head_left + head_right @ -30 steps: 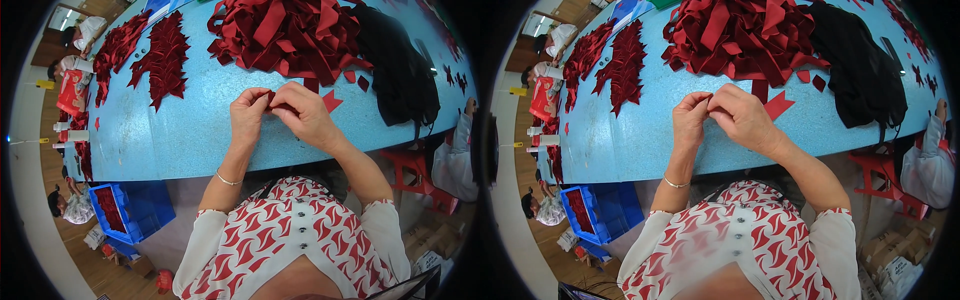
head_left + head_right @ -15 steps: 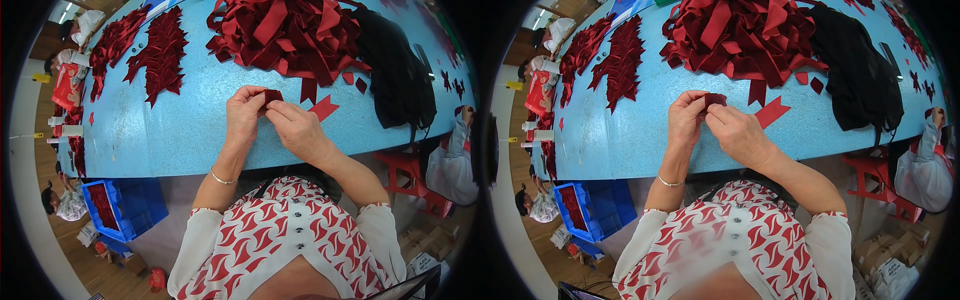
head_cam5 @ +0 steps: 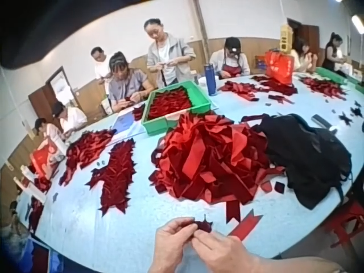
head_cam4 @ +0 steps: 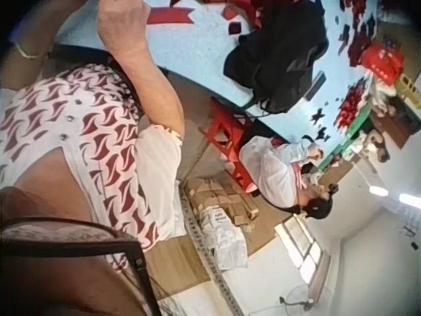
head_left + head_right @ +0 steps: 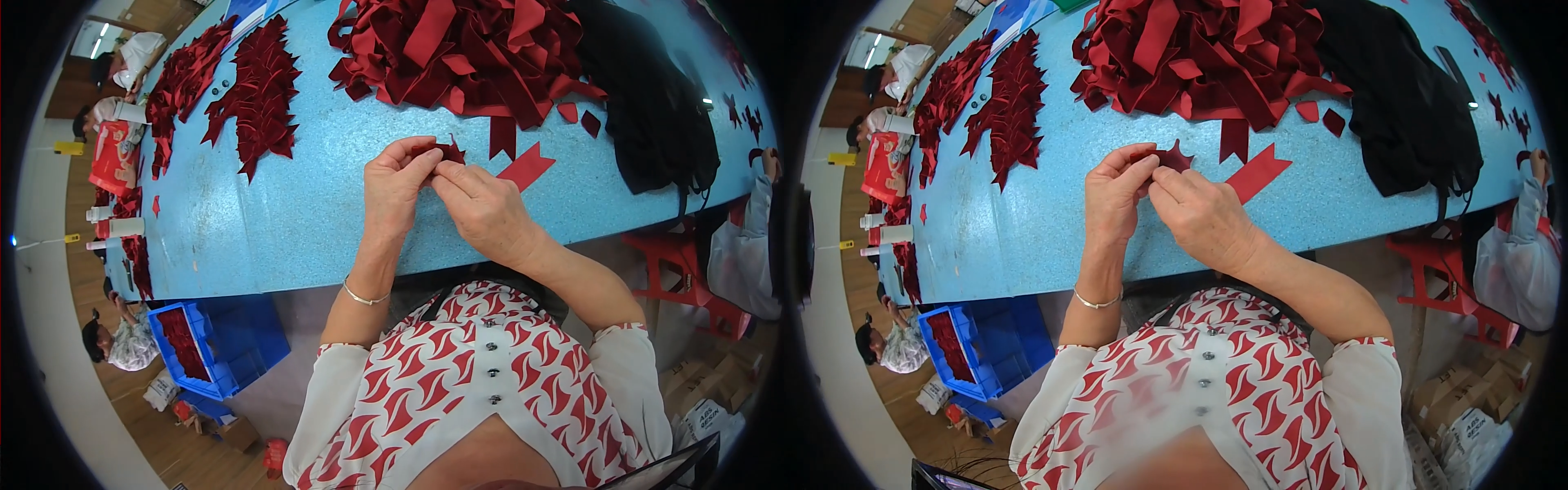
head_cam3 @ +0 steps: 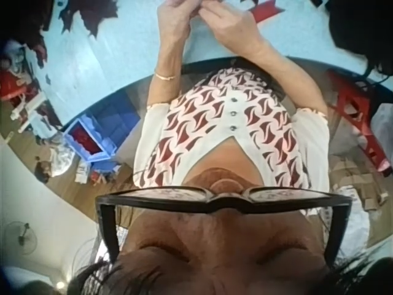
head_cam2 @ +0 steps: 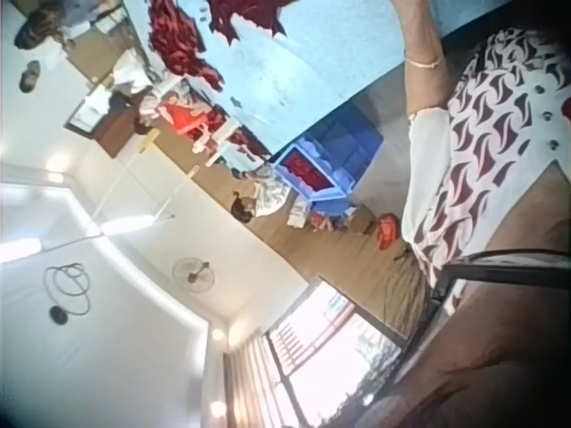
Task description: Folding and shaping red fabric ribbons into decorative bows.
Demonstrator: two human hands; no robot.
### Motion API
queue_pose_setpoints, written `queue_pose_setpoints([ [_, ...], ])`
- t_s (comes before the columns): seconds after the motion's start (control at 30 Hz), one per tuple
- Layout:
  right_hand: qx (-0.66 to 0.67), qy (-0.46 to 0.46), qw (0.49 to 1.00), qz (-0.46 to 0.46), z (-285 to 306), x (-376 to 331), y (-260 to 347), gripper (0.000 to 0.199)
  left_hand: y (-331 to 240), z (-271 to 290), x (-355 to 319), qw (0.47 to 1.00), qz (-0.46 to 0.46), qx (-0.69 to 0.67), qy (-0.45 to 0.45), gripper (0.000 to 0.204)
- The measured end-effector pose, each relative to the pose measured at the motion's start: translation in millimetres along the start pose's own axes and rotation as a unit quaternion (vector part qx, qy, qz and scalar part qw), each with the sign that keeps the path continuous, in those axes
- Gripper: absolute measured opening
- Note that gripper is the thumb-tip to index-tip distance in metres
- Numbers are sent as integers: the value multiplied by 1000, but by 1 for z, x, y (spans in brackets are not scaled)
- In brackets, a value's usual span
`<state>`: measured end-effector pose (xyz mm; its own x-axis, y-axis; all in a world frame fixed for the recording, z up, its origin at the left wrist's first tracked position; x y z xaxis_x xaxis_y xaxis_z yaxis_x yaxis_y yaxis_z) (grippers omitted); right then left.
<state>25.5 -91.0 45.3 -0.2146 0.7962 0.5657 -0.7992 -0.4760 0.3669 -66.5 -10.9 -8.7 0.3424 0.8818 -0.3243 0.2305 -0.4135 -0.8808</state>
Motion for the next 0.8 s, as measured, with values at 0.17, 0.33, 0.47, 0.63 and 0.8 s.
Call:
queue_pose_setpoints([
  [0.17, 116, -8, 991, -67, 11, -7, 4, 22, -8, 7, 5, 999, -28, -13, -11, 13],
  [0.33, 433, 71, 859, -263, -5, -28, -10, 19, -22, 7, 7, 998, -36, -57, -11, 14],
  [0.47, 439, -63, 849, -286, -11, -21, -38, 17, -36, -3, -1, 996, -72, -43, 2, 12],
  [0.63, 676, -26, 673, -299, -33, -7, -36, 18, -47, -13, -11, 993, -110, -26, 16, 13],
  [0.8, 692, 27, 659, -294, -41, -11, -27, 20, -55, -25, -14, 995, -98, -9, 30, 13],
])
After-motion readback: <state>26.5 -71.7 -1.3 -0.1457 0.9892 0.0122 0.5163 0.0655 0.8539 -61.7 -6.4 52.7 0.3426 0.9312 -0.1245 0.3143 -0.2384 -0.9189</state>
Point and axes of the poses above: each hand's wrist, its own x-axis towards the middle knuckle, its own z-axis out of the back of the hand, y = z × x, the point moved 6 cm from there along x, towards the middle knuckle, and after that the axes turned 5 degrees about z, right-handed, at the moved point
